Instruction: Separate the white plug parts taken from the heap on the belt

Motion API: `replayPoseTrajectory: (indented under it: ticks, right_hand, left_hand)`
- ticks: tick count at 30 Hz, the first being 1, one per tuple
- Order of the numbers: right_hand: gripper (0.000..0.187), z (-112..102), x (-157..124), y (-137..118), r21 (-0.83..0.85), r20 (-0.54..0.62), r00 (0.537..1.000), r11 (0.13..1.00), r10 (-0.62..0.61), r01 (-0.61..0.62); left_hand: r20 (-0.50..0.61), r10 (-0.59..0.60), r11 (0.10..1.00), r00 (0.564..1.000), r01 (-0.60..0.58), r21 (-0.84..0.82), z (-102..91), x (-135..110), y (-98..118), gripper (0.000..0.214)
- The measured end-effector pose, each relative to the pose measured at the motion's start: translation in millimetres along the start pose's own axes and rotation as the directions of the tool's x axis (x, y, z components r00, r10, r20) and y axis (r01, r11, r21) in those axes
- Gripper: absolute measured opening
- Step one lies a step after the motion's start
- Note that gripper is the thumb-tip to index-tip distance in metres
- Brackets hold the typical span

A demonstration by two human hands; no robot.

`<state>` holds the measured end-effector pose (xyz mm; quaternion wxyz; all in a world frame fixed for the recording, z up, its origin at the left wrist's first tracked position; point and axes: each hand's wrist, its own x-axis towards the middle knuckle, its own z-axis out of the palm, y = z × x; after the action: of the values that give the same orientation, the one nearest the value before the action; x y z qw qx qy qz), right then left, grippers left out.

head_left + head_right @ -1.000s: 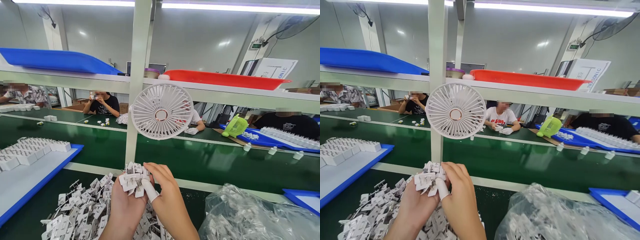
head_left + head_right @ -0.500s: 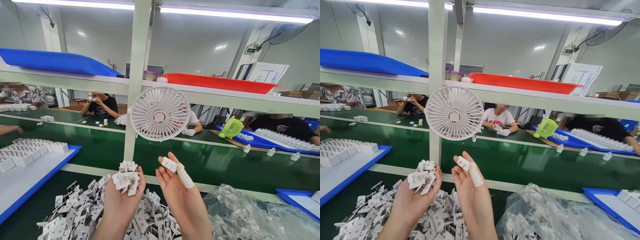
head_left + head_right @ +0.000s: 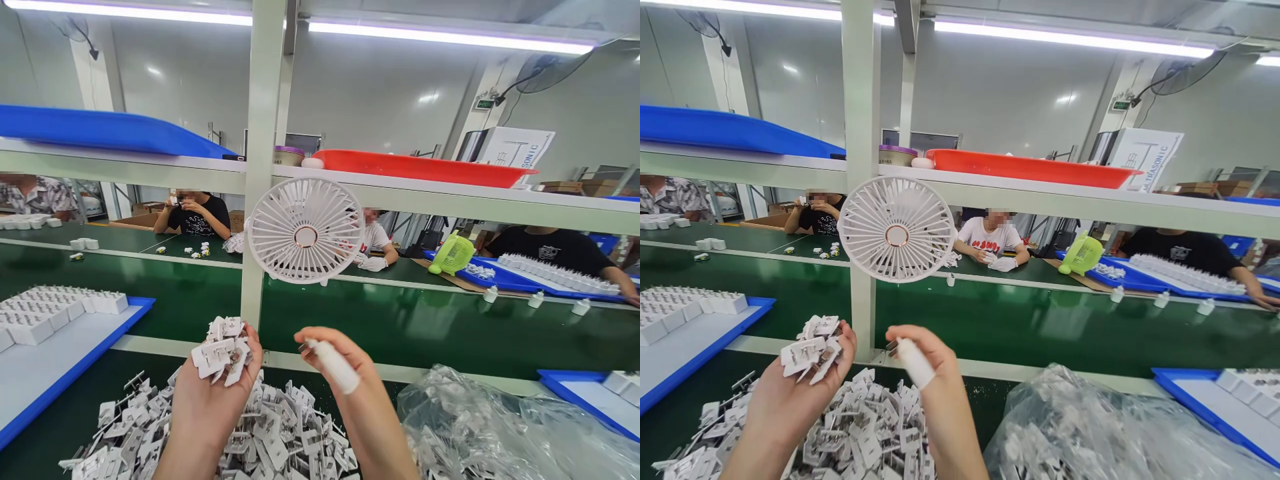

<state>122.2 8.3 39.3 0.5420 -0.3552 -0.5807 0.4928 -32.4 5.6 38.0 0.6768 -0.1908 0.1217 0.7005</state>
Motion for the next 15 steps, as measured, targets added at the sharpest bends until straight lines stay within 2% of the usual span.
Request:
replayPoseTrajectory:
  ticks: [1, 2, 3, 5, 7, 10, 15]
  right_hand:
    - [0.018, 1, 0, 2, -0.243, 0.045, 0.999, 0.97, -0.017, 0.027]
    - [0.02, 3, 0, 5, -0.468, 0.087, 0.996, 0.882, -0.021, 0.059]
    - [0.027, 5, -1, 9, -0.646, 0.125, 0.992, 0.757, -0.016, 0.093]
    - [0.046, 11, -2, 20, -0.836, 0.199, 0.98, 0.524, 0.012, 0.163]
    - [0.059, 18, -3, 32, -0.88, 0.286, 0.957, 0.411, 0.057, 0.239]
    - [0.059, 29, -4, 49, -0.864, 0.382, 0.921, 0.384, 0.077, 0.326]
    - [0.051, 29, -3, 51, -0.858, 0.376, 0.925, 0.395, 0.048, 0.328]
  left_hand:
    - [0.002, 0.012, 1.0, 1.0, -0.012, -0.002, 0.6, 0, 2, 0.029]
    - [0.003, 0.02, 1.0, 1.0, -0.02, -0.005, 1.2, -1, 3, 0.03]
    - [0.003, 0.028, 1.0, 1.0, -0.028, -0.007, 1.7, -1, 4, 0.03]
    - [-0.008, 0.042, 0.999, 0.999, -0.042, -0.004, 2.1, -2, 6, 0.029]
    - [-0.005, 0.046, 0.999, 0.999, -0.046, 0.007, 1.9, -2, 6, 0.028]
    - [0.004, 0.029, 0.999, 1.0, -0.029, 0.023, 0.4, -1, 4, 0.027]
    - [0.014, -0.029, 0.999, 0.999, 0.029, 0.03, -1.9, 0, -2, 0.025]
